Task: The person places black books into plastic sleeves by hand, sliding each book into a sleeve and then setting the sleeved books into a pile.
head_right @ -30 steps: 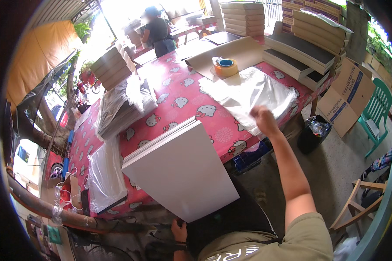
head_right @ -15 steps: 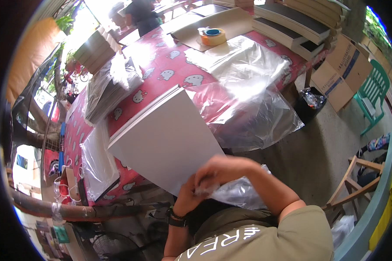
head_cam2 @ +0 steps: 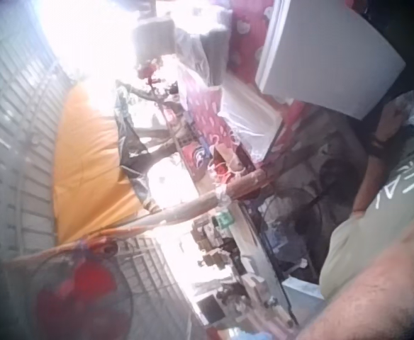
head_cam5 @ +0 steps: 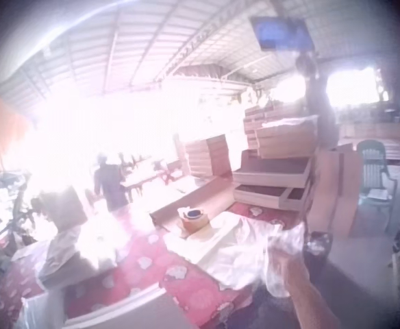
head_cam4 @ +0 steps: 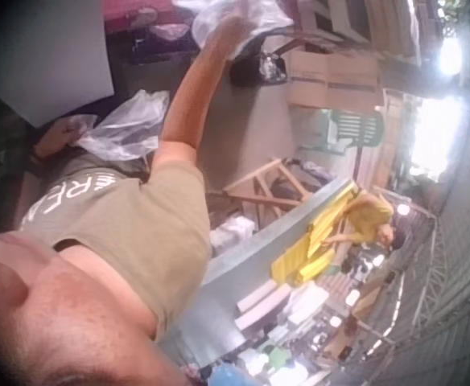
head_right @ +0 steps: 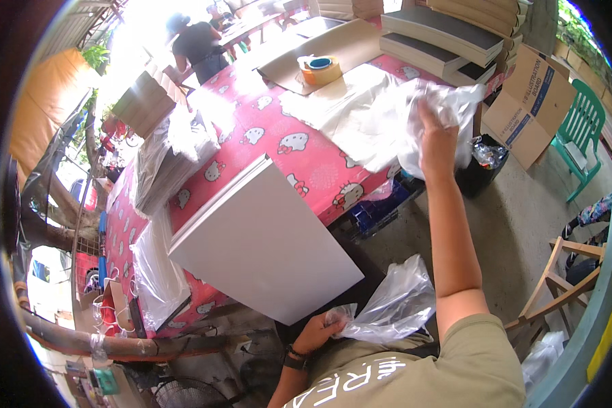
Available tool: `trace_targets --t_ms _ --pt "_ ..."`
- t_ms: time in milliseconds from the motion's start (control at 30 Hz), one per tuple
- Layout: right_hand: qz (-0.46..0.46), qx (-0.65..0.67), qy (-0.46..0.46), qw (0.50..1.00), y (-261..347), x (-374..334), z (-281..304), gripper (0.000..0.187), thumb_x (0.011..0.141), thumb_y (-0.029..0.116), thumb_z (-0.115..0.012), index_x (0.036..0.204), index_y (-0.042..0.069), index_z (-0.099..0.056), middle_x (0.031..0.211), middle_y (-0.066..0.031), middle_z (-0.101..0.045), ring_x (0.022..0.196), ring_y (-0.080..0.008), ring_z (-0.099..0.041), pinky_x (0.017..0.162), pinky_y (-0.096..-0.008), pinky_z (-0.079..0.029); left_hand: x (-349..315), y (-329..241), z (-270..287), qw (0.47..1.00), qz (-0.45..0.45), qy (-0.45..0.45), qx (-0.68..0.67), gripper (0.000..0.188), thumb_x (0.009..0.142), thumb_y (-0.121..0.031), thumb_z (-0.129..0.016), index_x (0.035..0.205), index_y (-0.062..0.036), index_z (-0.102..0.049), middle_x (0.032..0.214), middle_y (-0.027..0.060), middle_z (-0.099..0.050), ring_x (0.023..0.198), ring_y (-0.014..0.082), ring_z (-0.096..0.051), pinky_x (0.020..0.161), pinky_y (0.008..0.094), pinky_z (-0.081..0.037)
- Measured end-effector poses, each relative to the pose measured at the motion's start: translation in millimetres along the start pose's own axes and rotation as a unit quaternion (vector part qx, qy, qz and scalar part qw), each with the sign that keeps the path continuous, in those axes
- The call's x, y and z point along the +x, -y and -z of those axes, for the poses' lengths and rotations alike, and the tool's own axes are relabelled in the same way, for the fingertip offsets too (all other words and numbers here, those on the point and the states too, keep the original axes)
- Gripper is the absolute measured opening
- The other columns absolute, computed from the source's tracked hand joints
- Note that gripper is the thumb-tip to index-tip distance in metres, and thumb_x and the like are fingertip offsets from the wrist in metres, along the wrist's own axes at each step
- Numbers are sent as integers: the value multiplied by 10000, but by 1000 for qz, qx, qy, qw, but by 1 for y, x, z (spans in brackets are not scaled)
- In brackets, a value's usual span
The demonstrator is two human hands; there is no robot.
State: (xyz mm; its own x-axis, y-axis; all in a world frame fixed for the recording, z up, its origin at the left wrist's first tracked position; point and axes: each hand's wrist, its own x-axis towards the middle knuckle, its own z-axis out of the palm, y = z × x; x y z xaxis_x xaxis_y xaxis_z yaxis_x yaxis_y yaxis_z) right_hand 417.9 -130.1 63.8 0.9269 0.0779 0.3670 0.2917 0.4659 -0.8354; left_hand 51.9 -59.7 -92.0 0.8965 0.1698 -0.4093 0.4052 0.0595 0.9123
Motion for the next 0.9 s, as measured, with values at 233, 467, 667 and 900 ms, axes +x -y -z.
trace_targets --t_ms 233,467,667,900 --pt "450 -367 328 746 -110 -35 -69 153 738 176 -554 770 38 -611 674 -146 -592 617 -309 -577 649 -402 -444 4 5 1 999 -16 -15 43 245 809 -248 -568 912 -26 -584 751 12 -574 695 75 -491 643 226 -404" --pt "164 -418 294 844 -122 17 -56 154 741 128 -536 792 -2 -601 715 -202 -579 701 -356 -567 665 -402 -447 -9 23 4 997 45 -63 7 274 797 -240 -588 969 -26 -587 809 20 -601 730 89 -520 680 240 -422" --pt "-90 -257 110 956 -126 139 -8 279 717 -15 -377 817 22 -634 676 -78 -616 432 -110 -512 371 -238 -411 6 51 3 996 65 -60 -25 278 789 -239 -601 943 -8 -593 791 41 -613 708 98 -532 666 242 -430" --pt "31 -379 73 922 -150 159 -25 236 726 177 -556 850 -15 -612 805 -217 -605 745 -279 -609 722 -339 -469 -4 -35 0 969 -84 -215 86 174 767 -140 -591 873 -2 -577 749 74 -578 669 147 -535 631 271 -424"
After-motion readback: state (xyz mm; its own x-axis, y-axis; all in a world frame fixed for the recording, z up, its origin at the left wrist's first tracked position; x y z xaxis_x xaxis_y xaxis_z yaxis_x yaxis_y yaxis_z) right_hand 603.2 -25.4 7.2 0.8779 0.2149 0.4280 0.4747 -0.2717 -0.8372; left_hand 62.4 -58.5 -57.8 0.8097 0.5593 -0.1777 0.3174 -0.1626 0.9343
